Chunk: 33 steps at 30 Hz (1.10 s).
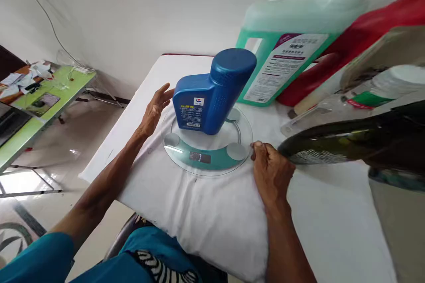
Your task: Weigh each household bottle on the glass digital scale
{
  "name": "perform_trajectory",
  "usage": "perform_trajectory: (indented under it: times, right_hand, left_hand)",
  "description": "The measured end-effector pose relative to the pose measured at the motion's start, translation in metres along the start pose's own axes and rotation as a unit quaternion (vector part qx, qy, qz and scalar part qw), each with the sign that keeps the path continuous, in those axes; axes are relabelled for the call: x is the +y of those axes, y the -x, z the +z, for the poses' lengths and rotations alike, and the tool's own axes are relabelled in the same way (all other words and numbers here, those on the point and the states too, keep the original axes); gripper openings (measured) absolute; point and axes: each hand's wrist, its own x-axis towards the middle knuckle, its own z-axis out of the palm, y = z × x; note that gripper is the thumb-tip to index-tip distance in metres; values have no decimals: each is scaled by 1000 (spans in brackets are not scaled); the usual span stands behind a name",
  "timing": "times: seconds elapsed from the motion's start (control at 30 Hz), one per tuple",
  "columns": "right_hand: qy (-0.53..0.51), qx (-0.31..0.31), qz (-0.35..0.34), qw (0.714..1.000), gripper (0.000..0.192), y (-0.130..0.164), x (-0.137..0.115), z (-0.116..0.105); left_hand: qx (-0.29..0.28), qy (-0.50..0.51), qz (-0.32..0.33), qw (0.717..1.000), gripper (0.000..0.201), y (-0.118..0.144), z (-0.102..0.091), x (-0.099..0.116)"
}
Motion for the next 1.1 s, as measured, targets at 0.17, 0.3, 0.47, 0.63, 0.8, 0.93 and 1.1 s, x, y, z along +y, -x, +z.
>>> perform_trajectory:
  times: [0.17, 0.3, 0.47, 0.63, 0.8, 0.93, 1.1]
  right_hand:
    - [4, 3, -5, 1000, 50, 0, -1, -4]
    - [11, -1, -10, 1000, 51, 1, -2, -5]
    - [9, -7, -9, 1000, 50, 2, -5, -7]
    - [12, -11, 0, 1000, 49, 1, -5, -7]
    - [10, -8, 0, 1000, 48, 1, -4, -6]
    - [9, -4, -4, 1000, 49, 1, -4, -6]
    - [5, -6, -4, 1000, 51, 2, -5, -7]
  left_hand:
    - [-70, -51, 49, 995, 121, -9, 13, 10]
    - [-68, -63, 80, 992, 122, -20, 21, 14]
    - [-65, -47, 92, 993, 120, -32, 28, 18]
    - [-56, -51, 84, 994, 117, -33, 32, 22]
    - [-65, -17, 56, 996, 117, -32, 37, 27]
    - [-73, -2, 34, 997, 113, -33, 42, 32]
    - [-82, 12, 7, 997, 100, -37, 44, 34]
